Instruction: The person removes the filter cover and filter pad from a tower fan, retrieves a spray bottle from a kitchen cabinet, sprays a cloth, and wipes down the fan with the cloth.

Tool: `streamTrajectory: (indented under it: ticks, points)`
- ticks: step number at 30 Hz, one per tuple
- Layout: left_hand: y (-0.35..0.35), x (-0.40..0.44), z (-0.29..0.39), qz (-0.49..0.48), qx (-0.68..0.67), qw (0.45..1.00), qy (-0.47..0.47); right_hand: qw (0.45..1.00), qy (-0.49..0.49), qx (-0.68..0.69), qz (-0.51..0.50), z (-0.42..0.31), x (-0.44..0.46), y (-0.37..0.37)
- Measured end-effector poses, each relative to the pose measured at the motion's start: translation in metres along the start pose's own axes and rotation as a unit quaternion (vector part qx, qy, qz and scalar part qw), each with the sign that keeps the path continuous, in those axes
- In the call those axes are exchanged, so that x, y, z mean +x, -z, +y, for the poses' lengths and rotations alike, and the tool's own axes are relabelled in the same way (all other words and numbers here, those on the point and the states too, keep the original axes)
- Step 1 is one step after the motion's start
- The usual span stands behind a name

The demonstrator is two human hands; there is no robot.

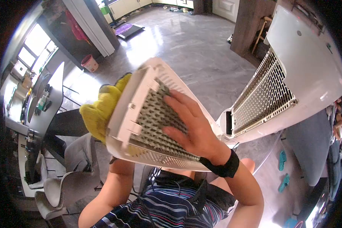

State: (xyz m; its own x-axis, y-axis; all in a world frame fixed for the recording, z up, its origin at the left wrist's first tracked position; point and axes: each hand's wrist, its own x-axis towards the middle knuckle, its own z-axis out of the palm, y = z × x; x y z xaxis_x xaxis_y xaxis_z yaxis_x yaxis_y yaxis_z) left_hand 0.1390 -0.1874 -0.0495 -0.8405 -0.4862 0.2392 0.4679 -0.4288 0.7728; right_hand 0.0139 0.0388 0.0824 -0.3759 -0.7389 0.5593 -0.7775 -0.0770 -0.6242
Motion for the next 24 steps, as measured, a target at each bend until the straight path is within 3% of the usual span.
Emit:
streamTrajectory:
  ticks: [3, 5, 11, 14, 17, 24]
  points:
    - [0.002, 0.004, -0.025, -0.009, 0.031, 0.998, 0.059, 1.0, -0.01, -0.02, 0.022, -0.004, 0.005, 0.003]
    - [0.003, 0.012, -0.041, -0.02, 0.048, 0.994, 0.092, 0.993, -0.079, 0.086, 0.027, -0.001, 0.001, 0.007]
    - [0.007, 0.016, -0.076, -0.048, 0.078, 0.984, 0.156, 0.981, -0.163, 0.094, 0.046, 0.0, -0.016, 0.014]
    - [0.007, 0.012, -0.082, -0.052, 0.088, 0.98, 0.172, 0.991, -0.094, -0.01, 0.095, -0.003, -0.023, 0.012]
    - [0.008, 0.011, -0.084, -0.05, 0.092, 0.979, 0.177, 0.991, -0.08, 0.023, 0.1, -0.012, -0.019, 0.012]
    - [0.013, 0.004, -0.068, -0.028, 0.099, 0.981, 0.166, 0.984, -0.15, 0.063, 0.074, 0.004, -0.017, 0.001]
